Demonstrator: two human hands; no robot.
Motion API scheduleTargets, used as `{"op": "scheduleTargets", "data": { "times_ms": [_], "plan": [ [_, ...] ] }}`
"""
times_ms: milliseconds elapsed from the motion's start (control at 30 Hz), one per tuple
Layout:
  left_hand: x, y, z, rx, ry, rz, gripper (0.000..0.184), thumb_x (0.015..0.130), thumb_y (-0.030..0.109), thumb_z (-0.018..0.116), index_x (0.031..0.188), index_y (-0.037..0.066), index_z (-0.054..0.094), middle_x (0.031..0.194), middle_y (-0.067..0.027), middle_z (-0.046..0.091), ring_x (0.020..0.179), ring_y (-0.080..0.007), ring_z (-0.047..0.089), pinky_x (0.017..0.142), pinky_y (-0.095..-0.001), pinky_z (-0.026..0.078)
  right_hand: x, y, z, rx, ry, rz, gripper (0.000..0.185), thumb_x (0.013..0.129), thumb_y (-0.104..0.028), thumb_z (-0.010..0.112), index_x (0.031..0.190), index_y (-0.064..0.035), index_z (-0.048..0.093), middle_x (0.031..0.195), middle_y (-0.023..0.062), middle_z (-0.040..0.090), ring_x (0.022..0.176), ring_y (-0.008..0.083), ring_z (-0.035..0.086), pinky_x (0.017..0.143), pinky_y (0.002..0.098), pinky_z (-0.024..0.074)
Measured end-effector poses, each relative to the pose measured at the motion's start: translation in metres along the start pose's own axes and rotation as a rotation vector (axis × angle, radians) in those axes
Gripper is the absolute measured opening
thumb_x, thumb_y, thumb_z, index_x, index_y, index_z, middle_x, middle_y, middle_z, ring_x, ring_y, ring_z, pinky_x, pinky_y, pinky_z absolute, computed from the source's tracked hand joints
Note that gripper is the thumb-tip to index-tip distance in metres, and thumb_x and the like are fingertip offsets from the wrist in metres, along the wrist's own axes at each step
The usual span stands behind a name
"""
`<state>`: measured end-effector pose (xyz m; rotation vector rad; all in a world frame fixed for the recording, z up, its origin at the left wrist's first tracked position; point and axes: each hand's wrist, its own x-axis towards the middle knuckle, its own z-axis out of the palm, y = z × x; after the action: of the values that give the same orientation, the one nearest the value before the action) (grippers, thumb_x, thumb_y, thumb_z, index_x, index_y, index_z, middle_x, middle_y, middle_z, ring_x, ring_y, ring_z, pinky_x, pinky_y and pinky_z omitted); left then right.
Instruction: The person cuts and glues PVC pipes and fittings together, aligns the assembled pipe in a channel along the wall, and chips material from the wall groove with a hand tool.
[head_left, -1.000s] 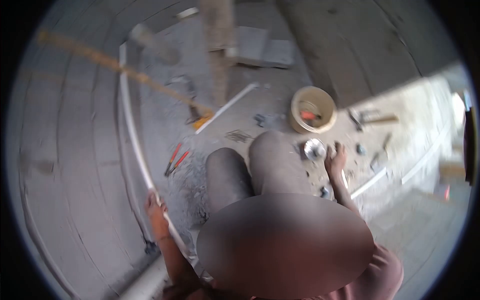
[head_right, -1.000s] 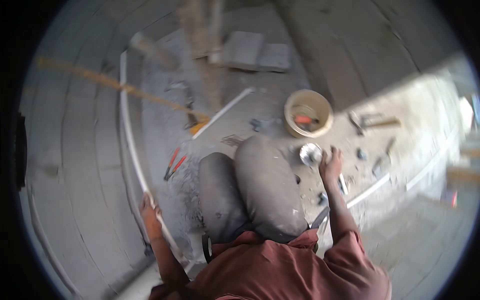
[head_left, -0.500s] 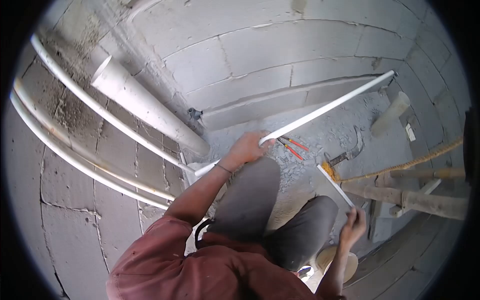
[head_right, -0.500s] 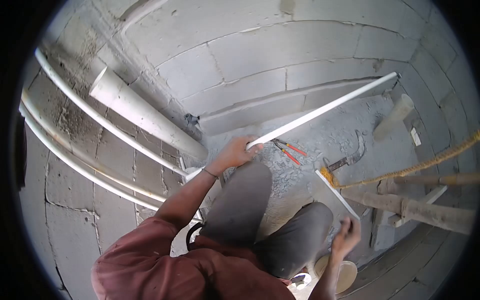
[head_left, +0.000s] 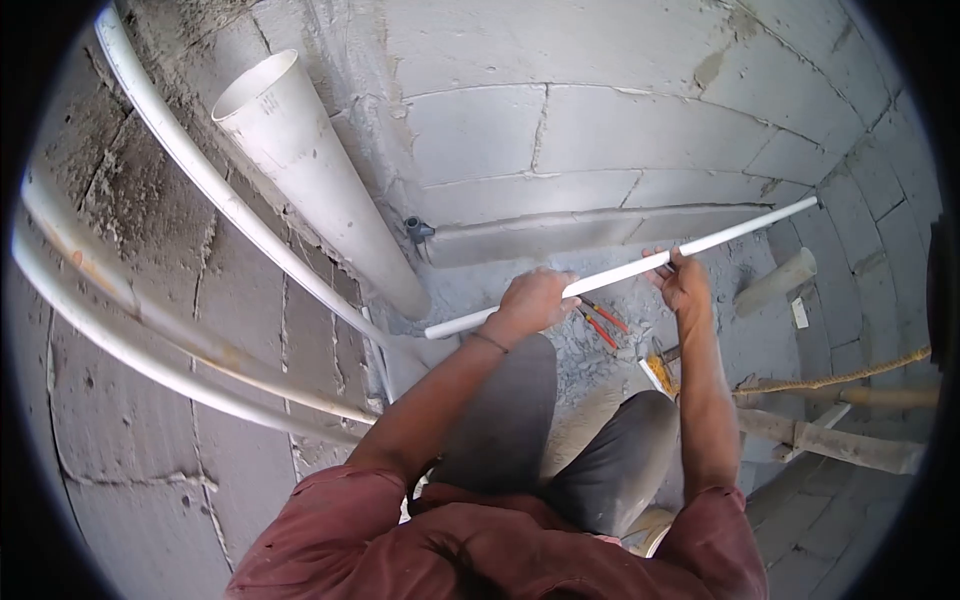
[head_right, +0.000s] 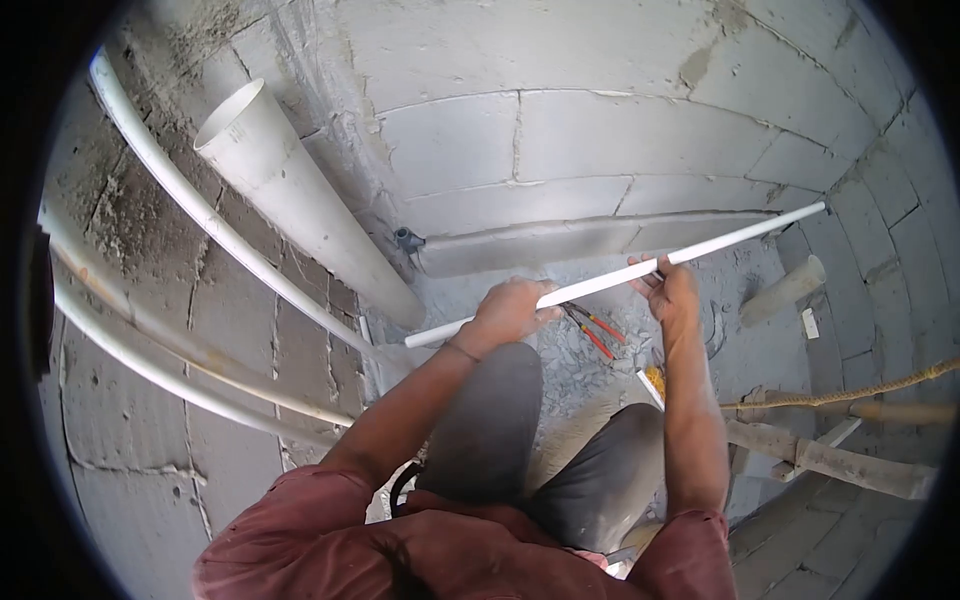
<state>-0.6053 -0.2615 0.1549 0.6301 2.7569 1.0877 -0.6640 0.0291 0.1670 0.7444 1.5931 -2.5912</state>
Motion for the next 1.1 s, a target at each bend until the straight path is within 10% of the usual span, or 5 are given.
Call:
{"op": "scheduleTargets", "data": {
  "times_ms": [400, 467, 567, 800, 1100],
  "plan": [
    [-0.005, -0.147, 0.03, 0.088, 0.915, -0.49, 0.036, 0.098, 0.022, 0.063, 0.131, 0.006, 0.065, 0.133, -0.021, 0.056, 0.118, -0.0422, 0.057, 0.106, -0.0547, 0.043, 0.151, 0.0, -0.017, -0.174, 0.255, -0.002, 0.025, 0.103, -0.007, 0.045, 0.122, 0.0104, 0.046, 0.107, 0.0244, 0.06, 0.088, 0.0383, 0.07, 0.068, 0.0511, 0.0679],
    [0.021, -0.167, 0.046, -1.635, 1.117, -0.455, 0.04, 0.103, 0.015, 0.057, 0.142, 0.008, 0.052, 0.133, -0.0221, 0.054, 0.124, -0.0376, 0.056, 0.104, -0.0492, 0.051, 0.169, 0.014, -0.014, -0.124, 0.266, 0.021, 0.026, 0.103, -0.008, 0.046, 0.122, 0.0104, 0.046, 0.108, 0.0245, 0.06, 0.088, 0.0372, 0.07, 0.067, 0.0494, 0.0683],
    [0.04, -0.181, 0.05, -1.807, 1.137, -0.401, 0.049, 0.101, 0.001, 0.054, 0.147, -0.004, 0.037, 0.135, -0.0199, 0.054, 0.113, -0.0332, 0.064, 0.097, -0.0432, 0.06, 0.197, 0.033, -0.01, -0.088, 0.282, 0.048, 0.028, 0.104, -0.009, 0.047, 0.124, 0.0107, 0.046, 0.11, 0.0245, 0.06, 0.09, 0.0378, 0.07, 0.068, 0.0483, 0.0686],
    [0.06, -0.171, 0.043, -1.753, 1.403, -0.764, 0.042, 0.102, 0.004, 0.055, 0.14, -0.005, 0.039, 0.128, -0.019, 0.057, 0.112, -0.0335, 0.065, 0.094, -0.0453, 0.061, 0.215, 0.105, 0.007, -0.035, 0.178, 0.116, 0.032, 0.105, -0.008, 0.044, 0.129, 0.0126, 0.04, 0.115, 0.0251, 0.057, 0.097, 0.0412, 0.07, 0.074, 0.0515, 0.068],
    [0.06, -0.219, 0.033, -1.488, 1.389, -0.667, 0.032, 0.103, 0.01, 0.056, 0.131, -0.001, 0.044, 0.114, -0.0153, 0.06, 0.097, -0.0317, 0.071, 0.082, -0.0414, 0.066, 0.203, 0.13, 0.046, 0.121, 0.024, 0.024, 0.035, 0.104, -0.004, 0.049, 0.135, 0.0049, 0.034, 0.12, 0.023, 0.055, 0.101, 0.0428, 0.069, 0.08, 0.0559, 0.0661]
  ]
}}
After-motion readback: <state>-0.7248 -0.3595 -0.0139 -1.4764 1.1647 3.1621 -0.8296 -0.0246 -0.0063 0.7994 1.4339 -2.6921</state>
